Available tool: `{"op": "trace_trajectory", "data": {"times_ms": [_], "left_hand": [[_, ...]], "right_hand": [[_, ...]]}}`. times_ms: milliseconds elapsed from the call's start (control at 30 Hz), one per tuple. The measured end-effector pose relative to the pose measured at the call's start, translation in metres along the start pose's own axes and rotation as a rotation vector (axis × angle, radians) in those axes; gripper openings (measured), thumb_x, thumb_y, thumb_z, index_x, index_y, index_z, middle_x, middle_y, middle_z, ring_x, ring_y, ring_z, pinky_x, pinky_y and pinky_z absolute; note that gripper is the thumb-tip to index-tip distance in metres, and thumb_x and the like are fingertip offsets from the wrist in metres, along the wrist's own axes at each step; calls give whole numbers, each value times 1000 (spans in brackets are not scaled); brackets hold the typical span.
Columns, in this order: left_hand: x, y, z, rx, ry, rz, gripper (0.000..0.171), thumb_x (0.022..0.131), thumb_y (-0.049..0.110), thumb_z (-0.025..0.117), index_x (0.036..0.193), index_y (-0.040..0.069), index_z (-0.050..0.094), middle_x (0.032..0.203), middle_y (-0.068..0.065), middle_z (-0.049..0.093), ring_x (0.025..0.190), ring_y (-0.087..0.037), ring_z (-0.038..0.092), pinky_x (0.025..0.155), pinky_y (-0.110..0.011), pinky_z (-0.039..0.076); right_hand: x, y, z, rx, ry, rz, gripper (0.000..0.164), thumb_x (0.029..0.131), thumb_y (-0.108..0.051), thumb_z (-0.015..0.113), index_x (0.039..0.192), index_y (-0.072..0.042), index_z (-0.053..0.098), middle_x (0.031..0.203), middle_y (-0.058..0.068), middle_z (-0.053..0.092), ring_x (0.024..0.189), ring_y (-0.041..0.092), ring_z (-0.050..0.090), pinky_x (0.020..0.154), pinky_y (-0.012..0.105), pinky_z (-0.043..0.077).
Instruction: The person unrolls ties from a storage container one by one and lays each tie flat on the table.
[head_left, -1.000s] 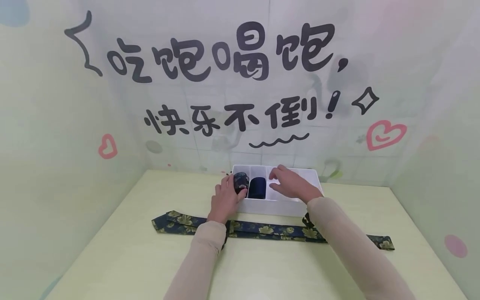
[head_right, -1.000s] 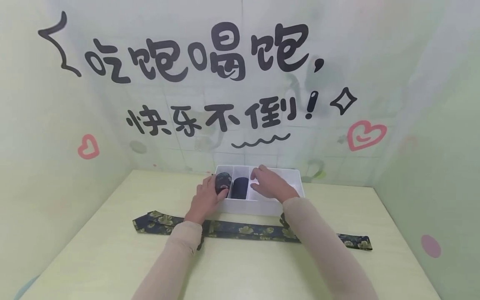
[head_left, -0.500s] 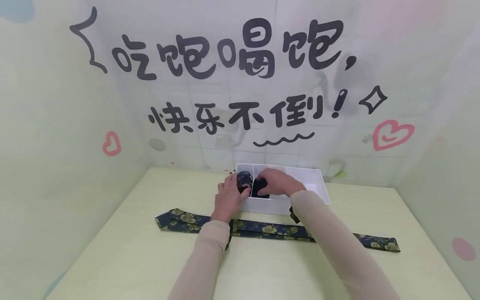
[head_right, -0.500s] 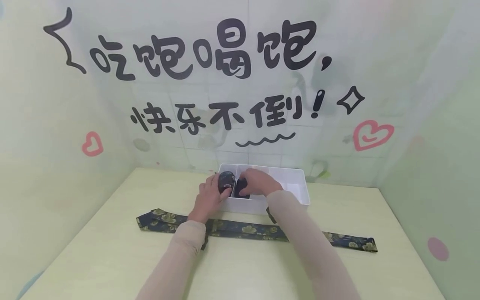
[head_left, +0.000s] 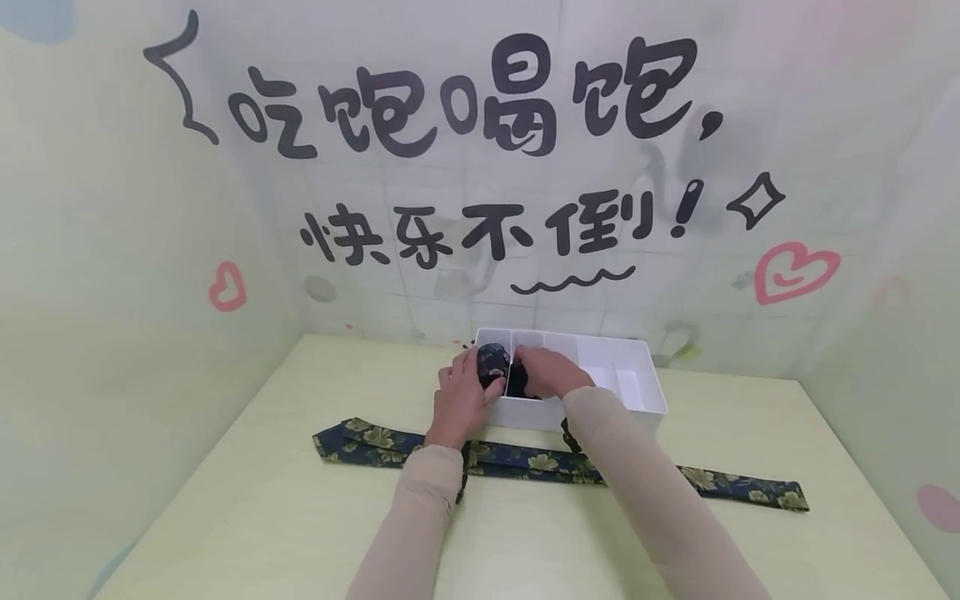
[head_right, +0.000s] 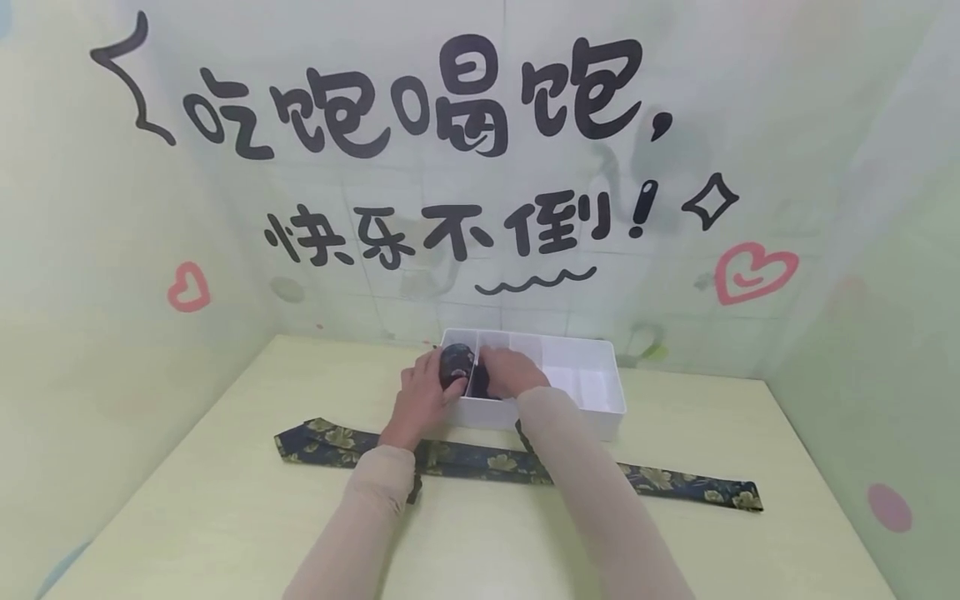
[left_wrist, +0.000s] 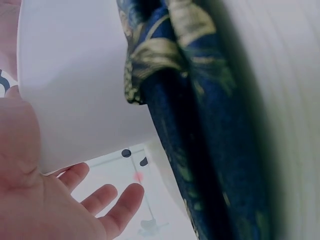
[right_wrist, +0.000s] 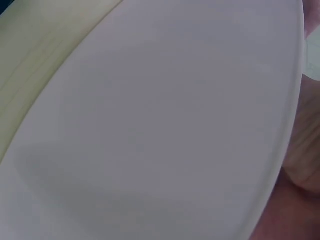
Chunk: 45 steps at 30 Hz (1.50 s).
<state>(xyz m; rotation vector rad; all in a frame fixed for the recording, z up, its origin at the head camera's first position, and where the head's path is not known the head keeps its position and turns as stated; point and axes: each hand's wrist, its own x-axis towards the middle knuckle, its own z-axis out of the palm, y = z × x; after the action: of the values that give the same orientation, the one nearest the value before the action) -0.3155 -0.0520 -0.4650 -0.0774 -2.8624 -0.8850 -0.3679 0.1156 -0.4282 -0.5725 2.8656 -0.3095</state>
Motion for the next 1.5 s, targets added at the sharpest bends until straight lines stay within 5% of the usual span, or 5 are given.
{"op": "trace_trajectory", "data": {"times_ms": [400, 667, 1500], "left_hand": [[-3, 3, -6, -26, 5, 21, 73, 101, 44, 59, 159, 10, 31, 160, -12, 36, 137, -41, 41, 99, -61, 48], [-4, 2, -6, -36, -27, -5, 72, 99, 37, 55, 161, 12, 27, 163, -11, 32, 140, -40, 39, 100, -62, 46], [-4, -4, -4, -75, -42, -14, 74, 100, 39, 54, 161, 12, 25, 162, -11, 35, 140, -40, 38, 103, -63, 44]], "right_hand": [[-1, -3, 0, -130, 71, 18, 36, 87, -14, 79, 117, -14, 59, 110, 7, 71, 88, 23, 62, 86, 44, 55], [-6, -1, -10, -105, 116, -8, 40, 87, -14, 78, 123, -13, 59, 115, 6, 69, 93, 21, 63, 87, 42, 55], [-52, -11, -59, 252, 144, -76, 49, 90, -13, 71, 134, -9, 49, 126, 16, 64, 105, 26, 67, 88, 40, 56]]}}
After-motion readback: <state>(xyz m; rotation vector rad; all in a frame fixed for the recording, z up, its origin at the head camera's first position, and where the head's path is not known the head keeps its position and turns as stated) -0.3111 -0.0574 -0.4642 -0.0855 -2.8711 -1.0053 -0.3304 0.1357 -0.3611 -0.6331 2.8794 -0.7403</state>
